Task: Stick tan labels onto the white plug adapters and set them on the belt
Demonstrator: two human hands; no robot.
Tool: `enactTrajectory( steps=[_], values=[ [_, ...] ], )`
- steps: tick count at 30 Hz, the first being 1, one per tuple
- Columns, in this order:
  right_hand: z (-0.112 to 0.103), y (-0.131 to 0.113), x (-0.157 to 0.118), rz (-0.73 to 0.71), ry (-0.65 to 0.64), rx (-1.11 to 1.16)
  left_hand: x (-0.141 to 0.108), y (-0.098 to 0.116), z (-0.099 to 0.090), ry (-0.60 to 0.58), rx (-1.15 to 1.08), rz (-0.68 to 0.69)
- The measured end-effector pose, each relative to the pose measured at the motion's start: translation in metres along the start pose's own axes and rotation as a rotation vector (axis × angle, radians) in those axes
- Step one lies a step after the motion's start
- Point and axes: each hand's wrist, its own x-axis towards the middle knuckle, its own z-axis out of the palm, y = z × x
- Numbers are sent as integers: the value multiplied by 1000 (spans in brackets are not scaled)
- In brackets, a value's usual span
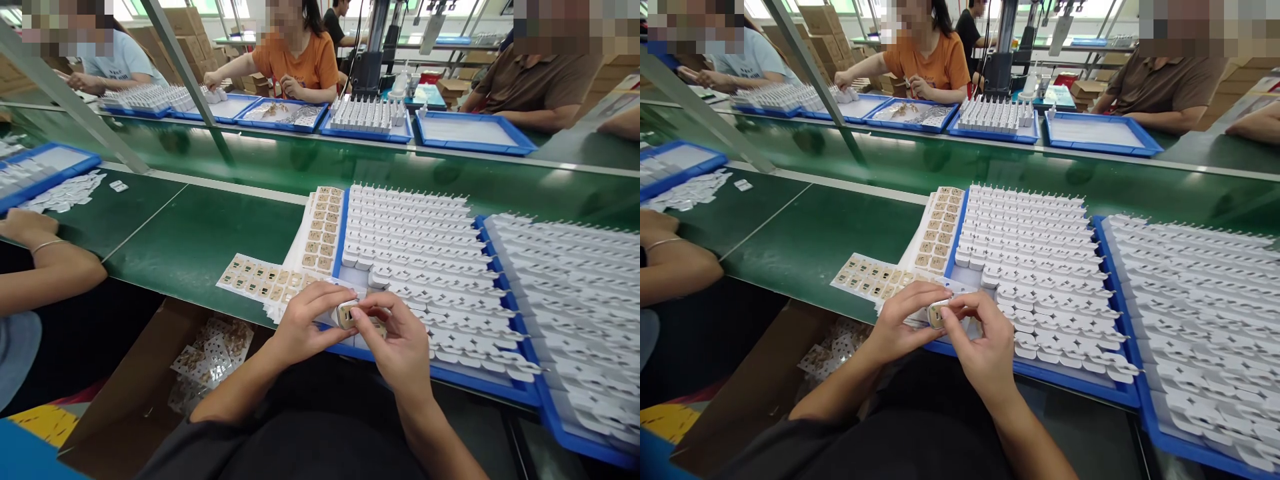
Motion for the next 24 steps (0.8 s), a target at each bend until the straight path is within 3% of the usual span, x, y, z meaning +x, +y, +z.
enactTrajectory(
  steps=[11, 17, 21, 24],
  values=[
    [3, -3, 5, -186, 66, -239, -2, -1, 1, 62, 48, 21],
    [2, 3, 5, 39, -194, 188, -2, -4, 5, 172, -59, 14],
    [6, 12, 6, 86, -152, 385, -2, -7, 12, 232, -82, 21],
    [8, 16, 8, 53, -85, 356, -4, -8, 19, 270, -52, 16]
  ],
)
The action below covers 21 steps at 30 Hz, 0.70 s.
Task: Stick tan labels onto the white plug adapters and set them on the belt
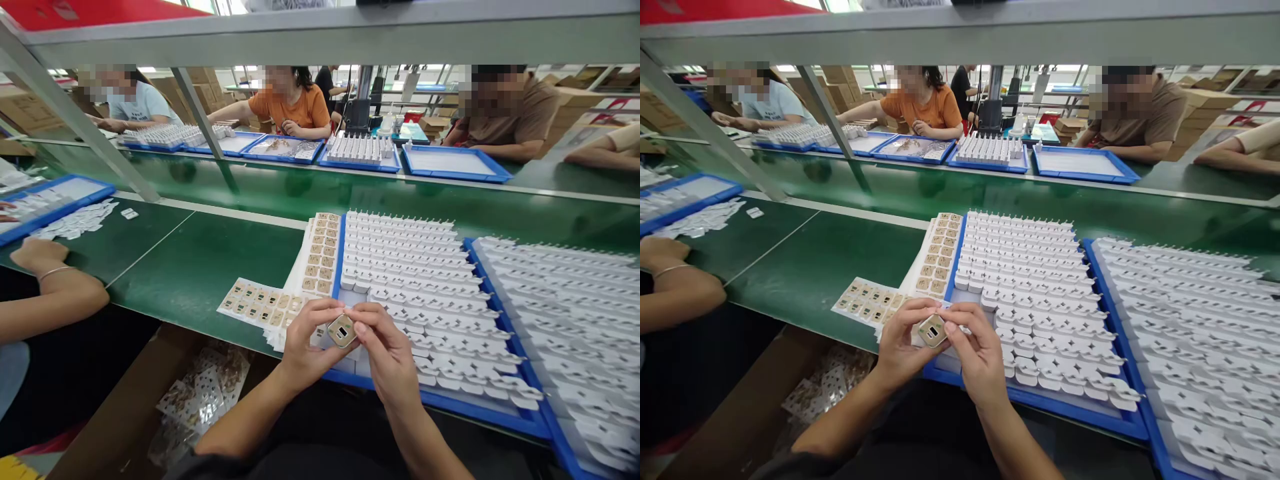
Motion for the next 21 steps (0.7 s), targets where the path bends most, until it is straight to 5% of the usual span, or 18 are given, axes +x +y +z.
enactTrajectory(
  steps=[14, 21],
  values=[
    [8, 26, 1, -58, 244, -33, 3, 0, 11, -12, 66, 104],
    [-3, 24, 8, -143, 77, -144, 1, -6, 6, 30, 25, 51]
  ],
)
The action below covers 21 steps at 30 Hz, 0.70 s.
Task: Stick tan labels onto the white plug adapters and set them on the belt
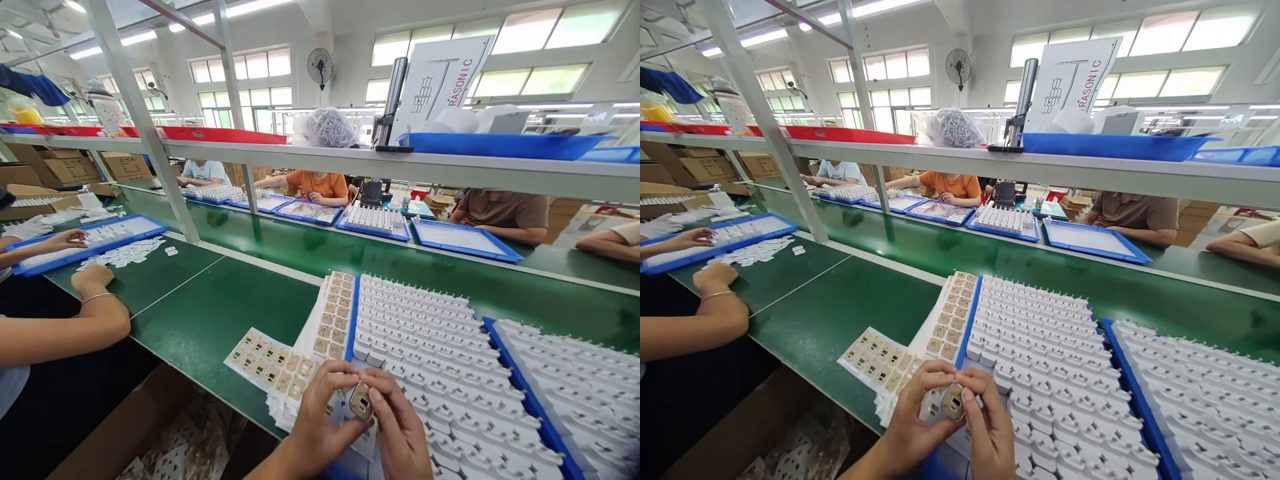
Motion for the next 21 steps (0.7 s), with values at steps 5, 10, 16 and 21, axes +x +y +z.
enactTrajectory(
  steps=[5, 10, 16, 21],
  values=[
    [10, -21, 3, 87, -53, 62, 1, 2, -4, 10, 44, -4],
    [17, -22, 4, 99, -9, 116, 0, 1, -5, -19, 87, 34],
    [17, -16, 2, 80, 18, 137, -2, 1, -5, -26, 137, 99],
    [19, -15, 1, 81, 38, 157, -3, 1, -4, -45, 166, 119]
  ],
)
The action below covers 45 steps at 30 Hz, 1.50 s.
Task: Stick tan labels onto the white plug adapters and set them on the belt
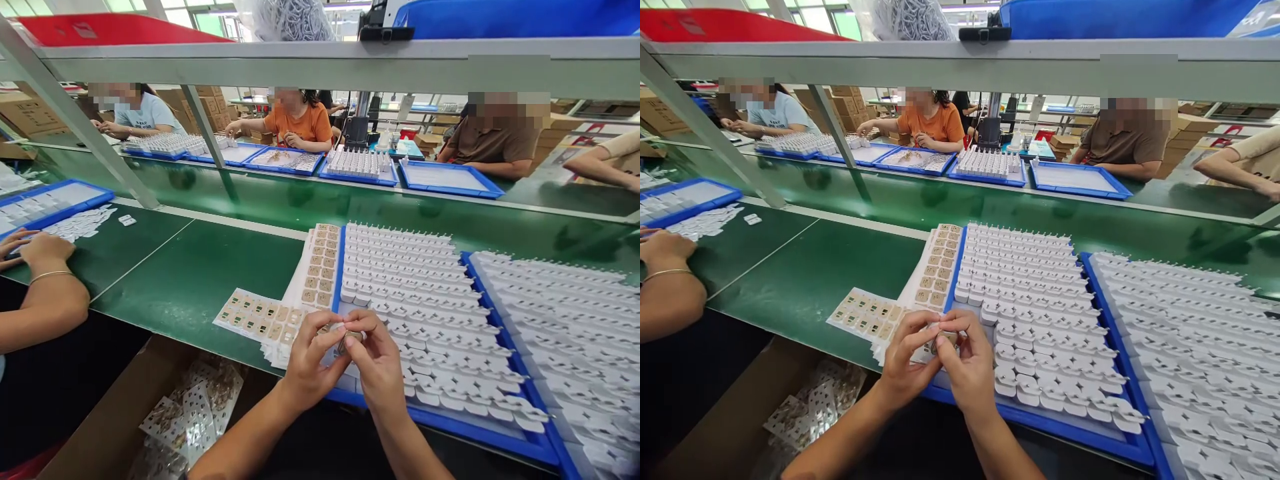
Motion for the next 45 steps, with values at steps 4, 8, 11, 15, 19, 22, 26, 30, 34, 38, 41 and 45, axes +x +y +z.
enactTrajectory(
  steps=[4, 8, 11, 15, 19, 22, 26, 30, 34, 38, 41, 45],
  values=[
    [1, 1, -1, -14, 15, 4, -1, 1, 1, 2, 5, 12],
    [-4, 2, 0, -20, 23, 1, -1, 1, 2, 13, -34, 0],
    [-14, -5, 6, -18, -41, -91, 0, 2, 1, -5, -96, -75],
    [-26, -23, 15, -120, -189, -382, 3, 5, -7, -82, -148, -111],
    [-31, -30, 16, -298, -274, -497, 5, 8, -12, -145, -157, -99],
    [-38, -29, 9, -401, -287, -528, 5, 6, -13, -179, -187, -235],
    [-56, -30, 8, -380, -252, -408, 1, -15, -24, -111, -134, -472],
    [-78, -24, 21, -343, -205, -811, 2, -54, -52, 6, -5, -575],
    [-89, -9, 29, -410, -235, -1140, 13, -105, -90, 40, 183, -641],
    [-85, -4, 25, -472, -236, -1071, 19, -165, -129, 75, 302, -764],
    [-72, -6, 18, -503, -294, -977, 18, -202, -154, 82, 381, -835],
    [-47, 2, 8, -503, -405, -916, 15, -229, -175, 73, 467, -890]
  ],
)
